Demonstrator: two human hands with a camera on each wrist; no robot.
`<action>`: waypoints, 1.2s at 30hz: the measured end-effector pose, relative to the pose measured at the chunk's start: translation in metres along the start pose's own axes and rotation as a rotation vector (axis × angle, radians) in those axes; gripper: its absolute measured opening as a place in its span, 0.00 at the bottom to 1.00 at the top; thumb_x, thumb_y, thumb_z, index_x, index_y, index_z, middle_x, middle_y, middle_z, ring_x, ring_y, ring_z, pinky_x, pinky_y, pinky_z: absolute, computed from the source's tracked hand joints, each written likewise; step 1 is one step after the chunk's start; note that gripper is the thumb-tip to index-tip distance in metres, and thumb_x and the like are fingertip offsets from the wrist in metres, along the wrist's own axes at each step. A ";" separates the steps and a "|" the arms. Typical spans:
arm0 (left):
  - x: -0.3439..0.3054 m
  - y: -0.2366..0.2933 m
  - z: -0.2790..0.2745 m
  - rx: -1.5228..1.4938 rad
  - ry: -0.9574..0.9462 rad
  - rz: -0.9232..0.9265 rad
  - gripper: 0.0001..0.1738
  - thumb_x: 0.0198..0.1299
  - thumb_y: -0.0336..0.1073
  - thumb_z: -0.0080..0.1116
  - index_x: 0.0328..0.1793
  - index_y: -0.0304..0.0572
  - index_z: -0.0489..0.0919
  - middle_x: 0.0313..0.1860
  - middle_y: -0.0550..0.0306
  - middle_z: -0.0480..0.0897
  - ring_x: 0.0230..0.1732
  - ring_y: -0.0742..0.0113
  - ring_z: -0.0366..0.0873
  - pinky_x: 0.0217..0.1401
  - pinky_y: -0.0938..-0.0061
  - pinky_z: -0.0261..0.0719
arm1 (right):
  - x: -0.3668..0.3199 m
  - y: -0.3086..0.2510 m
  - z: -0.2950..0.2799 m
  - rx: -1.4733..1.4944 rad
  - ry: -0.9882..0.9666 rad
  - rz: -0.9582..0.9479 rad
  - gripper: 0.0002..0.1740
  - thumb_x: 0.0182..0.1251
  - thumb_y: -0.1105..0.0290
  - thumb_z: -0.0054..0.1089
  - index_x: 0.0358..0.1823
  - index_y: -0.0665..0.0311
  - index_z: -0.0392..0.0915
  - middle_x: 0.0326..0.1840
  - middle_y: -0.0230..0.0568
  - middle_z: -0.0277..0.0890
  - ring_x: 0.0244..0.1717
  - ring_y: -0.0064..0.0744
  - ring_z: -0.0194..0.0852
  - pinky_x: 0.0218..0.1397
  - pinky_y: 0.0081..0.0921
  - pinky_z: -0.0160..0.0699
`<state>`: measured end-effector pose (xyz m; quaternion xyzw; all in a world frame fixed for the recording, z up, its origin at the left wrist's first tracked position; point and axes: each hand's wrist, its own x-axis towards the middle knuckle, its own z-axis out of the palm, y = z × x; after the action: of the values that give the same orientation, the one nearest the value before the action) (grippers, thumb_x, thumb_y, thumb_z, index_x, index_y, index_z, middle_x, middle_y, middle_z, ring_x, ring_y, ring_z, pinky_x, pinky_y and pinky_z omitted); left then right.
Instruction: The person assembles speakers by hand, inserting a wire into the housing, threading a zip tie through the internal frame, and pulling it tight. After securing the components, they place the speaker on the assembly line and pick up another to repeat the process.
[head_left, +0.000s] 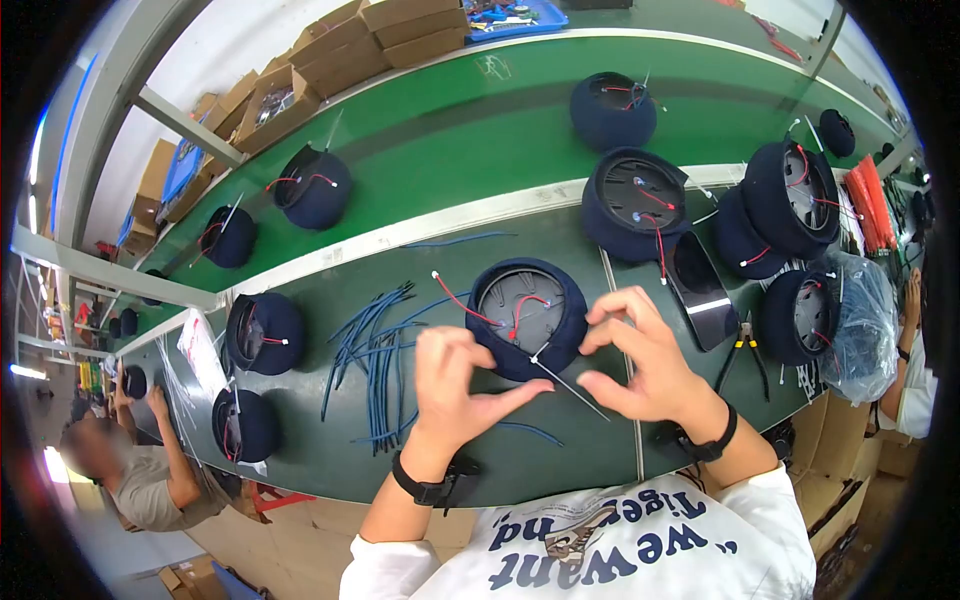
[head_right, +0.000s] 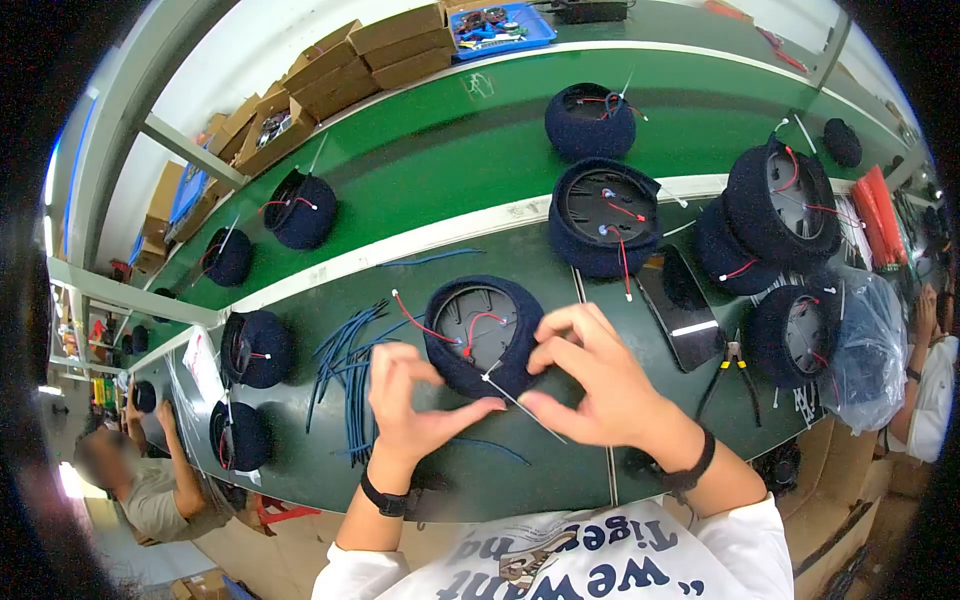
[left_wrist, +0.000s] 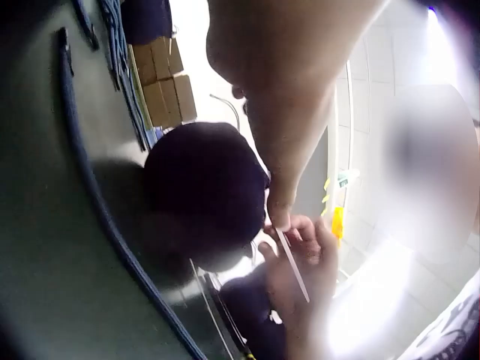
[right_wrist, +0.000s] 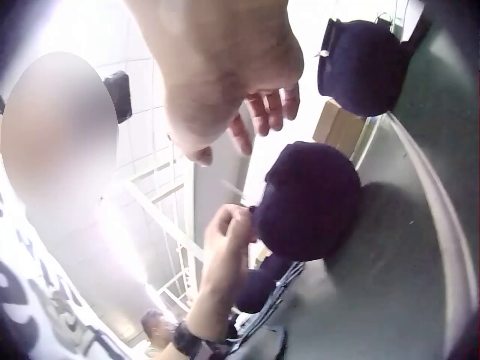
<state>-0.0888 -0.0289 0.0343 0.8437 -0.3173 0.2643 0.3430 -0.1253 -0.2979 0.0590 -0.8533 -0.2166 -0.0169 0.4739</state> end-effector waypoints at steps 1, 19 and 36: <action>-0.001 -0.003 -0.002 -0.036 -0.042 -0.117 0.46 0.22 0.53 0.97 0.44 0.40 0.78 0.44 0.53 0.76 0.45 0.55 0.77 0.51 0.61 0.77 | -0.004 -0.006 -0.002 -0.015 -0.022 0.073 0.21 0.60 0.71 0.73 0.55 0.63 0.82 0.80 0.58 0.66 0.81 0.65 0.63 0.80 0.48 0.69; -0.006 -0.053 0.041 -0.419 -0.225 -0.061 0.85 0.18 0.56 0.97 0.87 0.36 0.57 0.83 0.32 0.66 0.83 0.36 0.67 0.85 0.47 0.65 | 0.013 0.066 0.036 -0.136 -0.026 -0.088 0.81 0.45 0.42 0.89 0.89 0.65 0.37 0.91 0.64 0.42 0.90 0.65 0.45 0.90 0.51 0.52; 0.004 -0.055 0.039 -0.490 -0.225 0.002 0.71 0.23 0.54 0.96 0.81 0.46 0.70 0.83 0.33 0.68 0.84 0.33 0.65 0.84 0.45 0.67 | 0.028 0.051 0.026 -0.079 0.011 -0.139 0.54 0.53 0.46 0.85 0.79 0.57 0.68 0.89 0.59 0.53 0.87 0.63 0.55 0.84 0.50 0.63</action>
<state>-0.0378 -0.0291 -0.0099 0.7592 -0.4087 0.0845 0.4994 -0.0847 -0.2906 0.0103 -0.8543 -0.2718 -0.0628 0.4386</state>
